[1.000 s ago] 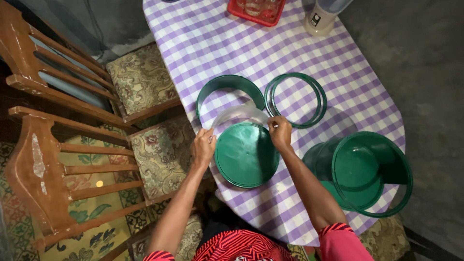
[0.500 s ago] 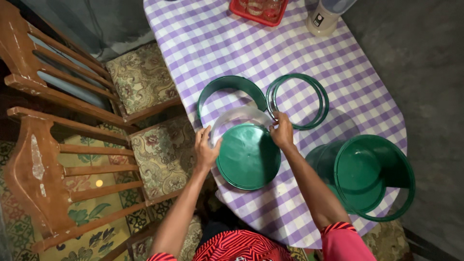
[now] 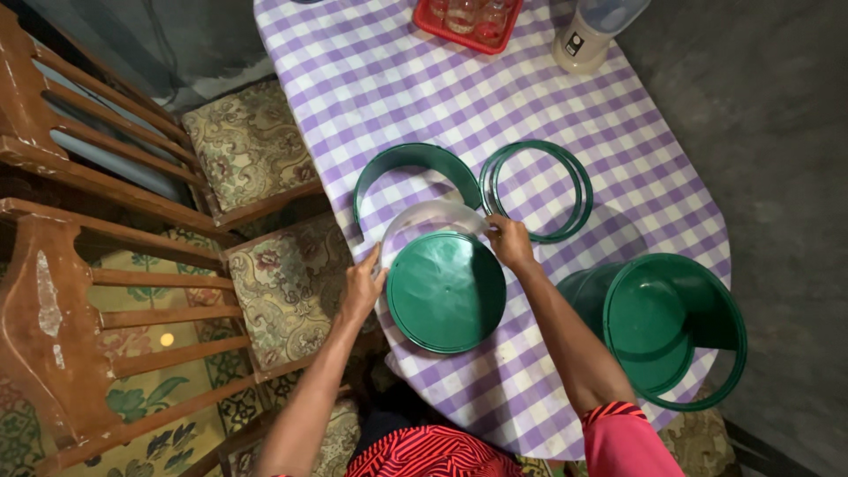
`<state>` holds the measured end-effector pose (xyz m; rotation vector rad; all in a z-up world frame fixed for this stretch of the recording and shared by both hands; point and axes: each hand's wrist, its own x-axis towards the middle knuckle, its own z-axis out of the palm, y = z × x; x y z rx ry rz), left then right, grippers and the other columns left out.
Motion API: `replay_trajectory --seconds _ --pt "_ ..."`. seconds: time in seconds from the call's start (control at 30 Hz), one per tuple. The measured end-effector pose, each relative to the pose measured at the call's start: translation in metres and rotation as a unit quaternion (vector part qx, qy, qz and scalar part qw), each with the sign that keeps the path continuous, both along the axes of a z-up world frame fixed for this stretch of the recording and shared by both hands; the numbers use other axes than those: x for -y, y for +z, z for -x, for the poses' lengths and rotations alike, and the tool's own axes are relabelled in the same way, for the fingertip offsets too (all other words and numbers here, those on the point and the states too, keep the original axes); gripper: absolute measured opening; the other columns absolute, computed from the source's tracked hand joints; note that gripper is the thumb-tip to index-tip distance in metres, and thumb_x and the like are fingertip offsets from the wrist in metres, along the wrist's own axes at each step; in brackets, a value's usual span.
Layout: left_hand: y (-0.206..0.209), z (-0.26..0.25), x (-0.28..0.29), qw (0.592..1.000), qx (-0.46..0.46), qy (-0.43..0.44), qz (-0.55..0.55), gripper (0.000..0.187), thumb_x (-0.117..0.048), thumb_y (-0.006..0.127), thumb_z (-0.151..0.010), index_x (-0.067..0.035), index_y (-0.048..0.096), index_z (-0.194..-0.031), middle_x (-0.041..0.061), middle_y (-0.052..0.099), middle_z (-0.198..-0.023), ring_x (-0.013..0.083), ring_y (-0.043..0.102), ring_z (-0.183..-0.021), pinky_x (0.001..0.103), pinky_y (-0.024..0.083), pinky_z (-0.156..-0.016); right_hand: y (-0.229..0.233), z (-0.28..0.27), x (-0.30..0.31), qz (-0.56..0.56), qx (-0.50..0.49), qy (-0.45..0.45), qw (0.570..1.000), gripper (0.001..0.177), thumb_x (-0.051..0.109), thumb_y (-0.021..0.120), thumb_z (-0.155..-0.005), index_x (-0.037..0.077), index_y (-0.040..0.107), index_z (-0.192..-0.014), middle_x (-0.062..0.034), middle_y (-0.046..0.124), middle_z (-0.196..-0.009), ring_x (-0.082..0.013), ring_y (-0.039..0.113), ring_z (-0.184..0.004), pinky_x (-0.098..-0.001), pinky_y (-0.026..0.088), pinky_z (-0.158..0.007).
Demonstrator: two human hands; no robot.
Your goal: The person assembles green plastic containers by hand on a table. They place lids onto cylindrical bodies, press the edges to secure them, and then remove the lids to repeat the process on other containers.
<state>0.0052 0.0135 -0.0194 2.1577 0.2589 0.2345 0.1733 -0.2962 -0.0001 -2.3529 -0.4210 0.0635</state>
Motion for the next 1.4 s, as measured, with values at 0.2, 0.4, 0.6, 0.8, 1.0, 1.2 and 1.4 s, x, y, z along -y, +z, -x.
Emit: replay_trajectory --seconds 0.2,0.4,0.6,0.8,1.0,1.2,1.4 --pt "0.0 0.002 -0.006 1.0 0.022 0.014 0.015 0.062 -0.005 0.078 -0.085 -0.003 0.057 -0.144 0.027 0.068 -0.122 0.0377 0.074 -0.102 0.042 0.063 -0.083 0.007 0.008 -0.012 -0.028 0.007 -0.014 0.999 0.022 0.003 0.073 -0.086 0.009 0.075 -0.107 -0.0179 0.076 -0.093 -0.0352 0.076 -0.083 -0.043 0.059 -0.074" --pt "0.004 0.002 -0.004 0.999 -0.021 0.021 -0.022 0.065 -0.011 0.079 -0.087 -0.008 0.053 -0.147 0.027 0.069 -0.123 0.0395 0.075 -0.098 0.044 0.062 -0.079 0.0 0.006 -0.017 -0.003 0.013 -0.022 1.0 0.019 0.005 0.076 -0.083 0.009 0.075 -0.102 -0.0165 0.077 -0.094 -0.0355 0.076 -0.082 -0.0445 0.058 -0.072" --pt "0.0 0.011 0.0 0.999 -0.033 0.014 -0.006 0.071 -0.007 0.072 -0.085 -0.005 0.047 -0.152 0.032 0.068 -0.113 0.0482 0.069 -0.098 0.051 0.059 -0.078 -0.005 0.006 -0.021 -0.001 -0.005 -0.049 0.999 0.024 0.005 0.075 -0.085 0.007 0.069 -0.108 -0.0179 0.076 -0.093 -0.0361 0.075 -0.08 -0.0453 0.057 -0.07" --pt "-0.034 0.017 -0.008 0.998 0.018 0.046 -0.049 0.042 -0.013 0.076 -0.09 0.001 0.065 -0.128 0.03 0.072 -0.102 0.0436 0.073 -0.095 0.048 0.059 -0.077 -0.011 0.006 -0.021 -0.036 -0.026 -0.08 0.996 0.021 0.008 0.075 -0.09 0.005 0.067 -0.108 -0.0186 0.077 -0.091 -0.032 0.077 -0.082 -0.0425 0.06 -0.072" --pt "-0.041 0.017 -0.007 0.998 -0.018 0.064 -0.009 0.027 -0.016 0.075 -0.091 0.001 0.072 -0.112 0.027 0.074 -0.098 0.0391 0.075 -0.094 0.045 0.059 -0.076 -0.011 0.01 -0.02 -0.063 -0.054 -0.082 0.993 0.029 0.004 0.073 -0.087 0.002 0.066 -0.115 -0.0188 0.077 -0.096 -0.0304 0.078 -0.087 -0.0414 0.061 -0.075" --pt "0.007 0.025 -0.008 0.997 0.04 0.055 -0.033 0.051 -0.011 0.078 -0.075 0.001 0.066 -0.123 0.023 0.068 -0.114 0.0326 0.071 -0.088 0.042 0.057 -0.077 0.019 0.024 -0.01 -0.06 -0.078 -0.047 0.994 0.051 0.004 0.073 -0.085 0.004 0.058 -0.134 -0.0205 0.074 -0.106 -0.0313 0.074 -0.096 -0.0417 0.058 -0.081" --pt "0.076 0.035 0.004 0.986 0.154 0.051 -0.026 0.05 -0.006 0.072 -0.078 -0.002 0.065 -0.127 0.013 0.063 -0.107 0.0227 0.059 -0.074 0.036 0.054 -0.072 0.076 0.046 0.004 -0.038 0.016 -0.008 0.999 0.033 0.011 0.076 -0.086 0.004 0.069 -0.117 -0.0174 0.073 -0.109 -0.0305 0.074 -0.099 -0.0392 0.06 -0.077"
